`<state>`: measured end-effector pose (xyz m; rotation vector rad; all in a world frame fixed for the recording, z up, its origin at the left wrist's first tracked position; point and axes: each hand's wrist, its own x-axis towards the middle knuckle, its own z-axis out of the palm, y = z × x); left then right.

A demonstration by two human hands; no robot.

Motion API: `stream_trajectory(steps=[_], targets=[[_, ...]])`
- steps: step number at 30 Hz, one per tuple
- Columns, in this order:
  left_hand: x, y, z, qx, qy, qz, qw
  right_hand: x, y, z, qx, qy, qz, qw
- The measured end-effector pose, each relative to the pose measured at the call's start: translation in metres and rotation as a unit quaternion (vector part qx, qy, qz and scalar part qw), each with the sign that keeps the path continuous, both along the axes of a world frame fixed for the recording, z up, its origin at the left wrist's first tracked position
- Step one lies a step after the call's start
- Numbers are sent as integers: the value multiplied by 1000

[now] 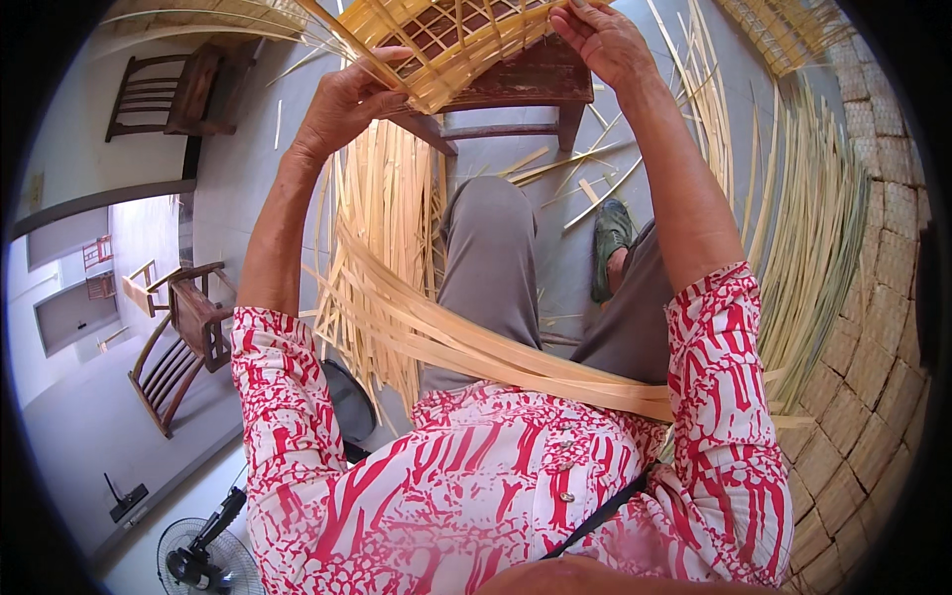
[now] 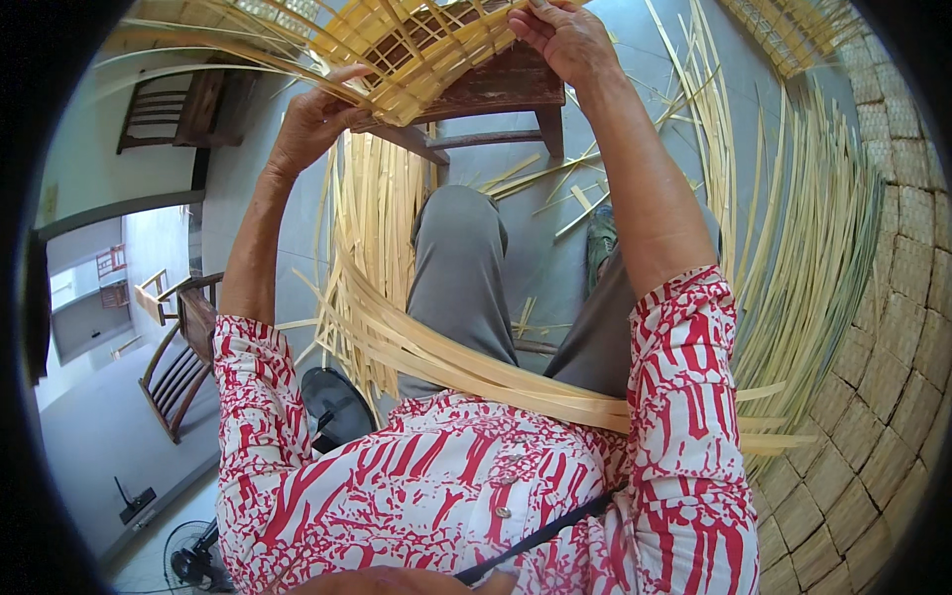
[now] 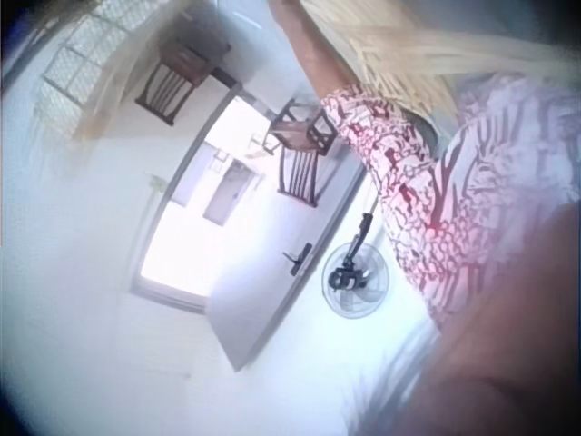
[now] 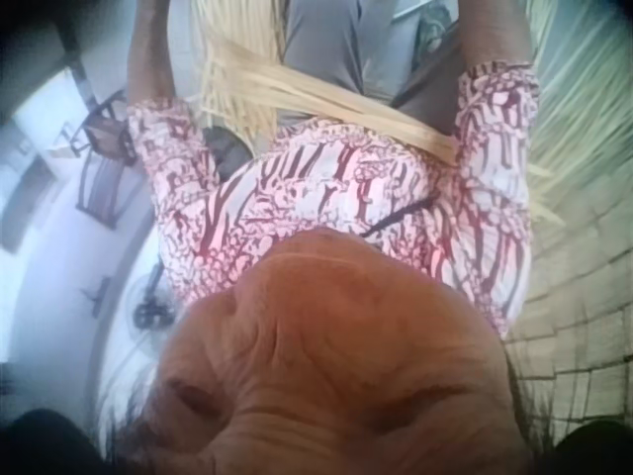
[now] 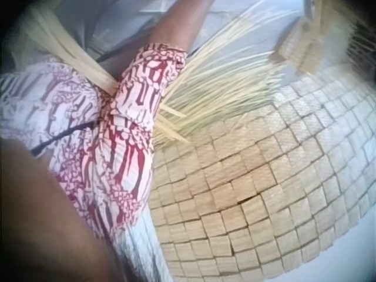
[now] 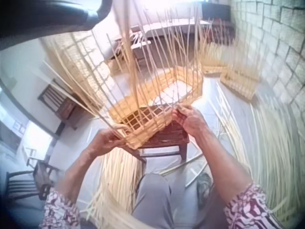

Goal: The person weaves a basket by hand, interlacing thin bamboo strips through a pre-formed frame. They repeatedly pull, bend, and tuck the strips to form a tight grid pattern on the basket's side.

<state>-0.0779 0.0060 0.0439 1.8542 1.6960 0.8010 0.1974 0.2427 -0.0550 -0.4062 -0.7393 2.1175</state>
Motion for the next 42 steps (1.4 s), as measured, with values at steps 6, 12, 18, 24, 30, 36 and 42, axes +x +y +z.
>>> stream_trajectory(steps=[6,12,18,24,30,36,42], targets=[[18,0,-1,-9,57,27,998,3,-1,-9,-13,-22,-56,998],[15,-22,-25,83,-95,104,987,-11,-26,-4,-34,-29,-39,998],[13,-48,-33,170,-79,178,966,-22,-62,19,-17,-78,-21,997],[56,-67,-48,333,-73,313,887,-21,-91,20,-67,-87,-24,994],[112,7,-12,303,206,114,923,-19,-85,17,-77,-57,-33,995],[96,51,-21,238,264,133,925,-12,-97,37,-94,-88,12,992],[93,49,-11,234,56,133,962,-13,-110,42,-10,-65,38,997]])
